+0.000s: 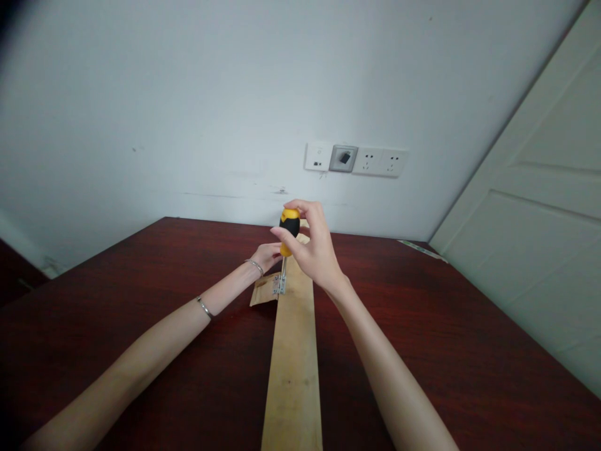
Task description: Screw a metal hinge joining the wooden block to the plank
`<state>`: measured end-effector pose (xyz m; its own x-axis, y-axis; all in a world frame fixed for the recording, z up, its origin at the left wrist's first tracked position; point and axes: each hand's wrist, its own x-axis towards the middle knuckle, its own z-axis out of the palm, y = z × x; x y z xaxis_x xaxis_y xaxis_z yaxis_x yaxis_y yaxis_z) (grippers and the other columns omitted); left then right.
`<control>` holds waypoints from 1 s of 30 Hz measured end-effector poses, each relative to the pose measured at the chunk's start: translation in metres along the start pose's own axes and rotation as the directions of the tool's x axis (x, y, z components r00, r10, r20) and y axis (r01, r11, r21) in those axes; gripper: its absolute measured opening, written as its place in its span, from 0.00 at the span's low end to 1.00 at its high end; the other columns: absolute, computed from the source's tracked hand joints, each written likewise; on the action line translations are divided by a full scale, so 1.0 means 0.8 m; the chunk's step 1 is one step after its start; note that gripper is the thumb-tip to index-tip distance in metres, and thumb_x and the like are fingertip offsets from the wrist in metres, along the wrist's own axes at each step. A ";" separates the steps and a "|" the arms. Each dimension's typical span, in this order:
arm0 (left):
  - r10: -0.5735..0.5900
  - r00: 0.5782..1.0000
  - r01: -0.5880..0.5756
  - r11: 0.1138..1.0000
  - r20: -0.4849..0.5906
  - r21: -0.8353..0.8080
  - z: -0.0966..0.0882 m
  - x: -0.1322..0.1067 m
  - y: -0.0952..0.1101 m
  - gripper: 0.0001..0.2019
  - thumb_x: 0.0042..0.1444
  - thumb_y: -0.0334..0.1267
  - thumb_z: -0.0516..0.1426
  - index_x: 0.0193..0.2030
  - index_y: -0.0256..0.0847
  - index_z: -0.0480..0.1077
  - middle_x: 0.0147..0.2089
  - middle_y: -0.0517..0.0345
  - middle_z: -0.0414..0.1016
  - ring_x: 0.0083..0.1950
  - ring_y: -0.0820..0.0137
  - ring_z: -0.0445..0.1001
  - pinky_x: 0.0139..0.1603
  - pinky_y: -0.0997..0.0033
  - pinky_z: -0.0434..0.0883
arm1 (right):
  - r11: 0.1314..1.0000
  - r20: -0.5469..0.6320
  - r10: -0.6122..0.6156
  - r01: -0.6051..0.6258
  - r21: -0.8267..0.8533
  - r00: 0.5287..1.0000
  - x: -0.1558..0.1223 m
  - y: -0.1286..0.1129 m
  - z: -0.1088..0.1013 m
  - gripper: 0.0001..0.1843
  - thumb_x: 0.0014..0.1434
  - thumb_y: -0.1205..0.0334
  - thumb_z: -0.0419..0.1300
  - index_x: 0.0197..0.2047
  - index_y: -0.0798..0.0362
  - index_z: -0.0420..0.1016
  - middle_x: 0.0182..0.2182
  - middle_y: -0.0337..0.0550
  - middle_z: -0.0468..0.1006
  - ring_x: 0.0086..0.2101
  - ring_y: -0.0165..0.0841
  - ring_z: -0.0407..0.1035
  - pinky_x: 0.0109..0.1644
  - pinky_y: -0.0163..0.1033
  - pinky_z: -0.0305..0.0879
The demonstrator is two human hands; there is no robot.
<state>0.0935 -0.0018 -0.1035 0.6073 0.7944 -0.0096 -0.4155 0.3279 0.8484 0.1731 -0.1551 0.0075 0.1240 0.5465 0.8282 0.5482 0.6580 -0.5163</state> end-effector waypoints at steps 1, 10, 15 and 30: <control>0.000 1.000 0.000 1.000 0.013 0.014 0.001 0.000 0.001 0.09 0.37 0.18 0.59 0.24 0.32 0.75 0.28 0.53 0.77 0.33 0.67 0.73 0.40 0.67 0.70 | 1.000 0.003 0.005 -0.005 -0.007 1.000 -0.001 -0.002 0.001 0.18 0.55 0.56 0.61 0.48 0.46 0.65 0.46 0.44 0.67 0.45 0.35 0.65 0.42 0.41 0.71; 0.028 0.999 -0.031 0.998 0.045 0.050 0.001 0.001 0.000 0.09 0.37 0.18 0.59 0.25 0.31 0.75 0.30 0.51 0.77 0.34 0.66 0.74 0.43 0.66 0.70 | 1.000 0.010 -0.002 0.002 -0.023 1.000 -0.003 -0.009 0.004 0.12 0.60 0.57 0.55 0.48 0.46 0.66 0.46 0.44 0.70 0.45 0.34 0.68 0.45 0.43 0.70; 0.055 0.998 -0.056 0.997 0.035 0.054 -0.002 0.001 -0.004 0.08 0.37 0.18 0.59 0.25 0.31 0.75 0.29 0.50 0.77 0.34 0.66 0.74 0.43 0.65 0.69 | 0.994 0.022 -0.025 0.027 -0.102 0.999 -0.001 -0.012 0.004 0.13 0.59 0.58 0.57 0.48 0.45 0.69 0.46 0.45 0.68 0.47 0.36 0.65 0.48 0.44 0.69; 0.023 1.000 -0.023 0.999 0.000 0.027 -0.001 0.001 -0.003 0.09 0.38 0.18 0.58 0.25 0.31 0.75 0.30 0.51 0.77 0.33 0.67 0.74 0.42 0.67 0.70 | 0.996 0.140 -0.044 0.054 -0.067 0.989 0.002 -0.017 -0.007 0.18 0.63 0.59 0.51 0.56 0.42 0.66 0.53 0.45 0.66 0.53 0.38 0.63 0.46 0.45 0.72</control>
<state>0.0943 -0.0019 -0.1063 0.5972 0.8020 0.0098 -0.4109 0.2955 0.8625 0.1707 -0.1662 0.0174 -0.0176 0.5842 0.8114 0.6082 0.6504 -0.4551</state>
